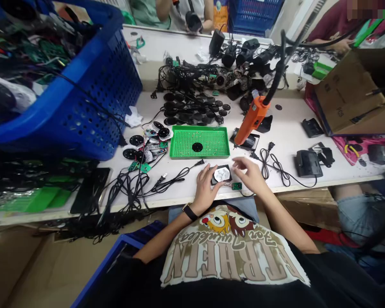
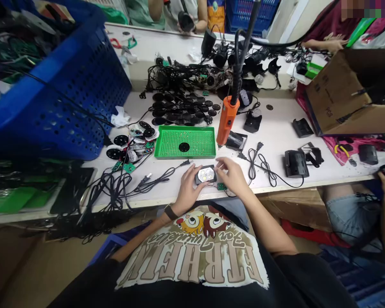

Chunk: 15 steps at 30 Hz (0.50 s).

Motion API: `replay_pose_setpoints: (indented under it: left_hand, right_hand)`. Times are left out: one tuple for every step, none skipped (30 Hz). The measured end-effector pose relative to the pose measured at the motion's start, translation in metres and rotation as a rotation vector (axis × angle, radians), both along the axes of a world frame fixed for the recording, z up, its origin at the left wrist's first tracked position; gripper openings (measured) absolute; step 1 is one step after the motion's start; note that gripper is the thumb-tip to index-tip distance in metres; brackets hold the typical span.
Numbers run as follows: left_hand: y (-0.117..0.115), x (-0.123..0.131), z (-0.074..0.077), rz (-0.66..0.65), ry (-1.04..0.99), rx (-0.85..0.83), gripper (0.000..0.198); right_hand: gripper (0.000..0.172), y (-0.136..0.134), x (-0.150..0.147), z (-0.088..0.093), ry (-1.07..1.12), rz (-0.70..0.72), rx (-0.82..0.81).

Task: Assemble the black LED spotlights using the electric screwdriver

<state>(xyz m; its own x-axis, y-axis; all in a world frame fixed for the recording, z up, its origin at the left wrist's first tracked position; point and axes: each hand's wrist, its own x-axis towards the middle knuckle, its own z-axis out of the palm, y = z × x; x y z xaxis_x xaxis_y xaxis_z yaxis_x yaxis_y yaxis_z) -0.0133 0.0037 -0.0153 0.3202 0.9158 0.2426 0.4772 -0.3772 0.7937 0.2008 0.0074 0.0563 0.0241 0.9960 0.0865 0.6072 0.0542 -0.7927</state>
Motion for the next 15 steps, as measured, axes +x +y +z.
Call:
replay_pose_setpoints:
  left_hand:
    - [0.001, -0.002, 0.002, -0.034, 0.025, -0.016, 0.058]
    - [0.003, -0.003, 0.004, -0.074, 0.05, -0.027, 0.058]
    - [0.005, -0.006, 0.006, -0.118, 0.07, -0.034, 0.06]
    - [0.007, -0.008, 0.008, -0.157, 0.083, -0.041, 0.062]
    - [0.01, -0.009, 0.009, -0.186, 0.087, -0.049, 0.062]
    - [0.012, -0.011, 0.011, -0.201, 0.079, -0.054, 0.061]
    - [0.014, -0.012, 0.013, -0.204, 0.06, -0.05, 0.058]
    - [0.016, -0.012, 0.015, -0.199, 0.031, -0.032, 0.054]
    - [0.017, -0.011, 0.017, -0.188, -0.005, -0.001, 0.052]
    - [0.018, -0.011, 0.02, -0.174, -0.049, 0.036, 0.052]
    - [0.018, -0.01, 0.023, -0.16, -0.106, 0.066, 0.055]
    - [0.017, -0.009, 0.026, -0.15, -0.172, 0.075, 0.06]
    - [0.016, -0.008, 0.03, -0.145, -0.241, 0.068, 0.064]
    - [0.015, -0.007, 0.035, -0.146, -0.301, 0.055, 0.064]
    - [0.014, -0.006, 0.04, -0.149, -0.342, 0.049, 0.06]
  right_hand:
    - [0.024, -0.003, -0.004, -0.001, 0.0, 0.039, -0.041]
    - [0.021, -0.006, -0.008, -0.002, 0.003, 0.06, -0.068]
    - [0.02, -0.01, -0.011, -0.004, 0.01, 0.069, -0.086]
    - [0.022, -0.013, -0.013, -0.007, 0.02, 0.067, -0.095]
    - [0.023, -0.016, -0.015, -0.008, 0.032, 0.056, -0.1]
    - [0.023, -0.018, -0.016, -0.009, 0.046, 0.041, -0.103]
    - [0.022, -0.019, -0.017, -0.01, 0.06, 0.024, -0.106]
    - [0.021, -0.019, -0.018, -0.009, 0.073, 0.006, -0.109]
    - [0.02, -0.019, -0.019, -0.008, 0.083, -0.012, -0.11]
    - [0.02, -0.019, -0.019, -0.007, 0.095, -0.029, -0.111]
    - [0.021, -0.019, -0.02, -0.005, 0.115, -0.036, -0.117]
    - [0.021, -0.019, -0.022, -0.003, 0.143, -0.031, -0.127]
    - [0.022, -0.019, -0.023, -0.001, 0.175, -0.009, -0.143]
    - [0.023, -0.02, -0.024, 0.0, 0.204, 0.026, -0.161]
    - [0.024, -0.022, -0.025, 0.002, 0.224, 0.071, -0.176]
